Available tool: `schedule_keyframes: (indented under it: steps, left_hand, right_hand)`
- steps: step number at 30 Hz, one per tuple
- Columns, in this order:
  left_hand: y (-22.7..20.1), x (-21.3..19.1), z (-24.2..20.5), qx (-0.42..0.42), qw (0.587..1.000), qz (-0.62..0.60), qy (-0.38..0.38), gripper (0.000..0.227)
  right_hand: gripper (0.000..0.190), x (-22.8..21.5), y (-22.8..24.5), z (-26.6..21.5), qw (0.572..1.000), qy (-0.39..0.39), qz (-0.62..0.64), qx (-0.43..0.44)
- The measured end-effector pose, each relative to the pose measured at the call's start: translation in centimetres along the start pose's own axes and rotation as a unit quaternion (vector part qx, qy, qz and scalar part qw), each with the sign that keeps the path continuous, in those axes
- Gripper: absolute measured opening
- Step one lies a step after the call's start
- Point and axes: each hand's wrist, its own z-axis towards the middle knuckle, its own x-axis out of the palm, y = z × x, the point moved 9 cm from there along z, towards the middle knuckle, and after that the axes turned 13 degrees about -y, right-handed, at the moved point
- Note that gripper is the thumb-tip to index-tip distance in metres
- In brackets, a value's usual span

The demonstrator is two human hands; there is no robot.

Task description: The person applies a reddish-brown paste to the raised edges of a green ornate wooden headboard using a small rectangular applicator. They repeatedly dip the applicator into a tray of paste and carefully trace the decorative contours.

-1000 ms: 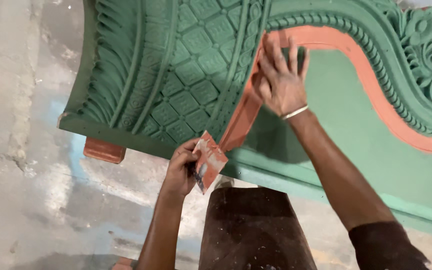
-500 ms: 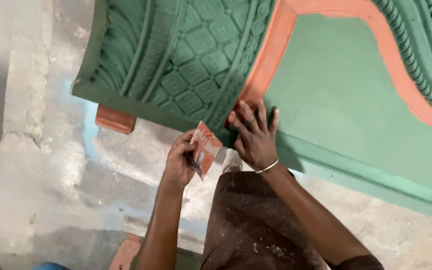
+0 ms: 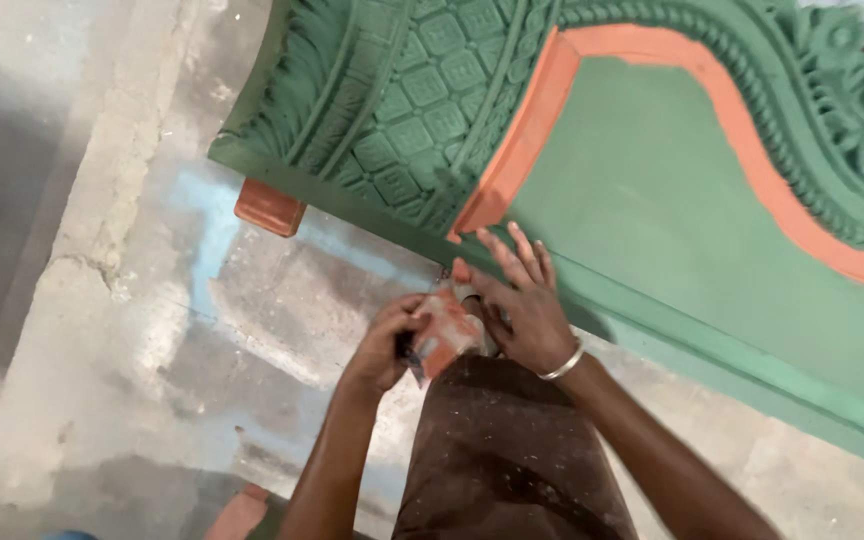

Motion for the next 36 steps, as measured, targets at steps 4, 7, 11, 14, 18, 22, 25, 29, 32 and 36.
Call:
schedule_keyframes:
  steps: [4,7,11,14,18,22,25,29,32,36]
  left_hand:
    - [2.0,7.6,-2.7,-0.039,0.992,0.019,0.115,0.047]
    - [1.3,13.6,-7.7,0.013,0.969,-0.001,0.249,0.046]
    - [2.5,19.4,-13.9,0.031,0.965,0.025,0.259,0.057]
    - [4.5,23.0,-18.5,0.001,0.967,-0.016,0.255,0.058]
    - [6.9,27.3,-24.0,-0.045,0.943,-0.188,0.270,0.049]
    - [5.6,29.9,-30.0,-0.062,0.784,-0.347,0.512,0.041]
    - [7.0,27.4,-27.1,0.024,0.931,-0.202,0.302,0.042]
    - [8.5,27.2,-27.1,0.079,0.934,-0.002,0.350,0.050]
    - [7.4,24.2,-25.8,0.131,0.957,0.040,0.254,0.056]
    - [7.1,21.7,-25.9,0.139,0.946,0.103,0.273,0.050]
  right_hand:
    - [0.064,-7.8,5.3,-1.2,0.980,0.071,-0.070,-0.169]
    - [0.066,-14.4,8.9,-2.9,0.932,0.083,-0.187,-0.300]
    - [0.069,-21.8,13.6,-6.5,0.853,0.054,-0.313,-0.414]
    - [0.058,-25.9,16.7,-8.8,0.859,-0.001,-0.318,-0.400]
    - [0.068,-29.2,19.1,-11.8,0.806,-0.025,-0.433,-0.402]
    - [0.070,-33.6,20.9,-14.8,0.806,-0.053,-0.396,-0.436]
    - [0.078,-34.5,21.3,-15.4,0.890,-0.049,-0.273,-0.362]
    - [0.092,-29.7,18.9,-16.8,0.975,0.101,0.178,-0.084]
    - [0.094,-27.9,18.9,-18.3,0.966,0.086,0.212,-0.121]
    - [0.078,-25.4,16.3,-19.2,0.971,0.110,0.197,-0.076]
